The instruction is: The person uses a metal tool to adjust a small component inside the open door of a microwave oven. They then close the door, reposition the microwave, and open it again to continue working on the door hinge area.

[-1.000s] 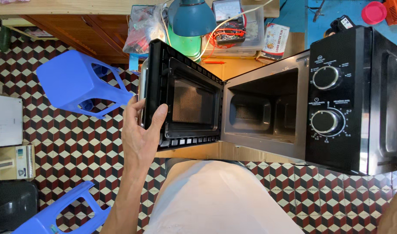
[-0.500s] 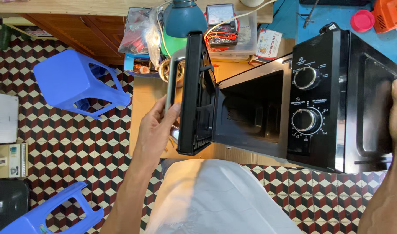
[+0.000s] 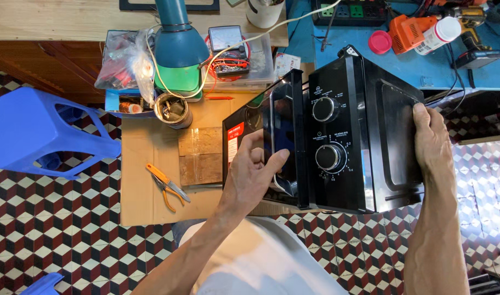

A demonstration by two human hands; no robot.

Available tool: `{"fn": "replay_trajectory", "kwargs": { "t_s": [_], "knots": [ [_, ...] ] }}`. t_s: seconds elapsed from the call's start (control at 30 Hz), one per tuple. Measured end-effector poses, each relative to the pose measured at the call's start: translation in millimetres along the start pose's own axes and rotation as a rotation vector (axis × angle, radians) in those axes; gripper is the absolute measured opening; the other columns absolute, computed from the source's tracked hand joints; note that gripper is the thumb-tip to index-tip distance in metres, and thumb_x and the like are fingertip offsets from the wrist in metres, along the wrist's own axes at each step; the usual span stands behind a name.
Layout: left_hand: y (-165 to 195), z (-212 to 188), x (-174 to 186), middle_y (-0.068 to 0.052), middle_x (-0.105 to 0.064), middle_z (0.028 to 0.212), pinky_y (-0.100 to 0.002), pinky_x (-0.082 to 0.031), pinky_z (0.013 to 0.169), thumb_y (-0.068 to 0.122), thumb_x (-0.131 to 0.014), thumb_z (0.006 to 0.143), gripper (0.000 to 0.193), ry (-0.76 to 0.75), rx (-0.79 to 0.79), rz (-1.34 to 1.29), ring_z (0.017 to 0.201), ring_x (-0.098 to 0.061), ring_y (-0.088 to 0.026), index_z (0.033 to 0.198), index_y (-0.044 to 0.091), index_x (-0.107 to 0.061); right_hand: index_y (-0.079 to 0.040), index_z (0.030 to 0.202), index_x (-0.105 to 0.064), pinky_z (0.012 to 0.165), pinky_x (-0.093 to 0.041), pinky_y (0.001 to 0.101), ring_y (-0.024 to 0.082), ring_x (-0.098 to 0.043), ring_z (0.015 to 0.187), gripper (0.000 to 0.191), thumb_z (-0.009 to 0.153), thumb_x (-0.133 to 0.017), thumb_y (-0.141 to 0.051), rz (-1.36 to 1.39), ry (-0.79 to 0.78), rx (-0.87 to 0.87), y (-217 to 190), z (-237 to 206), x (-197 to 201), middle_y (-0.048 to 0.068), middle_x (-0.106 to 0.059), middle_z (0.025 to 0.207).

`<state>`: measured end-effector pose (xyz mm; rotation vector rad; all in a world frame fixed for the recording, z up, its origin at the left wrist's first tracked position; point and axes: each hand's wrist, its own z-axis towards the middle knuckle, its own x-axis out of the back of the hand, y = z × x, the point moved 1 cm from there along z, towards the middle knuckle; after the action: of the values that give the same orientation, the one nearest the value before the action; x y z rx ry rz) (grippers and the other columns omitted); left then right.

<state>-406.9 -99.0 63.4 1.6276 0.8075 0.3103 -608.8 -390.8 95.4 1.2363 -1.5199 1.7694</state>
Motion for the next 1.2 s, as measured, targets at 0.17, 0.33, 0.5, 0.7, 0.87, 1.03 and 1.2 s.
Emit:
{"fn": "replay_trajectory", "kwargs": {
  "t_s": [0.17,0.33,0.5,0.7,0.87,1.03,1.2],
  "knots": [
    [3,-2,-8,0.002,-0.061,0.070,-0.020,-0.047,0.050,0.022,-0.068,0.094,0.062,-0.005,0.005,-0.020,0.060,-0.056,-0.002,0.145,-0.001,-0.042,-0.002,0.145,-0.051,0.109,-0.037,0.0483,0.040,-0.053,0.129,0.074,0.104,-0.036,-0.062,0.024,-0.009,-0.036,-9,-11,3,0.026,-0.056,0.139],
    [3,3,-11,0.000,-0.060,0.063,-0.021,-0.043,0.049,0.038,-0.058,0.100,0.065,0.045,-0.024,0.031,0.056,-0.054,-0.003,0.152,0.002,-0.041,-0.002,0.147,-0.049,0.110,-0.035,0.0492,0.039,-0.051,0.131,0.077,0.102,-0.036,-0.064,0.022,-0.008,-0.059,-15,-13,5,0.025,-0.054,0.141],
    [7,23,-18,0.003,-0.053,0.063,-0.023,-0.044,0.050,0.049,-0.047,0.105,0.066,0.098,-0.114,0.075,0.056,-0.053,-0.004,0.154,0.005,-0.043,-0.004,0.146,-0.051,0.111,-0.035,0.0523,0.041,-0.048,0.134,0.076,0.103,-0.034,-0.063,0.002,-0.026,-0.081,-12,-9,5,0.027,-0.053,0.141],
    [15,31,-27,0.003,-0.046,0.054,-0.025,-0.037,0.040,0.047,-0.044,0.101,0.057,0.139,0.050,0.008,0.043,-0.044,-0.006,0.146,0.012,-0.050,-0.004,0.148,-0.051,0.108,-0.035,0.0533,0.041,-0.049,0.130,0.071,0.104,-0.034,-0.059,0.021,-0.039,-0.026,-12,-8,6,0.028,-0.052,0.139],
    [14,33,-30,0.003,-0.044,0.054,-0.025,-0.035,0.039,0.045,-0.044,0.103,0.053,0.151,0.006,-0.005,0.043,-0.042,-0.005,0.142,0.012,-0.052,-0.005,0.149,-0.051,0.105,-0.042,0.0466,0.037,-0.059,0.121,0.068,0.105,-0.035,-0.055,0.132,-0.085,0.056,-17,-6,6,0.025,-0.062,0.131],
    [8,35,-30,0.004,-0.043,0.058,-0.024,-0.036,0.042,0.043,-0.044,0.106,0.049,0.126,-0.061,-0.051,0.047,-0.042,-0.004,0.139,0.008,-0.053,-0.008,0.152,-0.053,0.105,-0.040,0.0456,0.036,-0.057,0.123,0.065,0.106,-0.036,-0.051,0.094,-0.063,0.075,-20,-10,7,0.025,-0.061,0.136],
    [2,31,-22,0.005,-0.044,0.059,-0.024,-0.037,0.043,0.042,-0.045,0.107,0.047,0.096,-0.075,-0.017,0.049,-0.044,-0.004,0.138,0.007,-0.054,-0.005,0.149,-0.053,0.109,-0.040,0.0438,0.034,-0.058,0.126,0.066,0.107,-0.034,-0.052,0.117,-0.083,0.086,-18,-17,9,0.022,-0.062,0.137]
  ]
}}
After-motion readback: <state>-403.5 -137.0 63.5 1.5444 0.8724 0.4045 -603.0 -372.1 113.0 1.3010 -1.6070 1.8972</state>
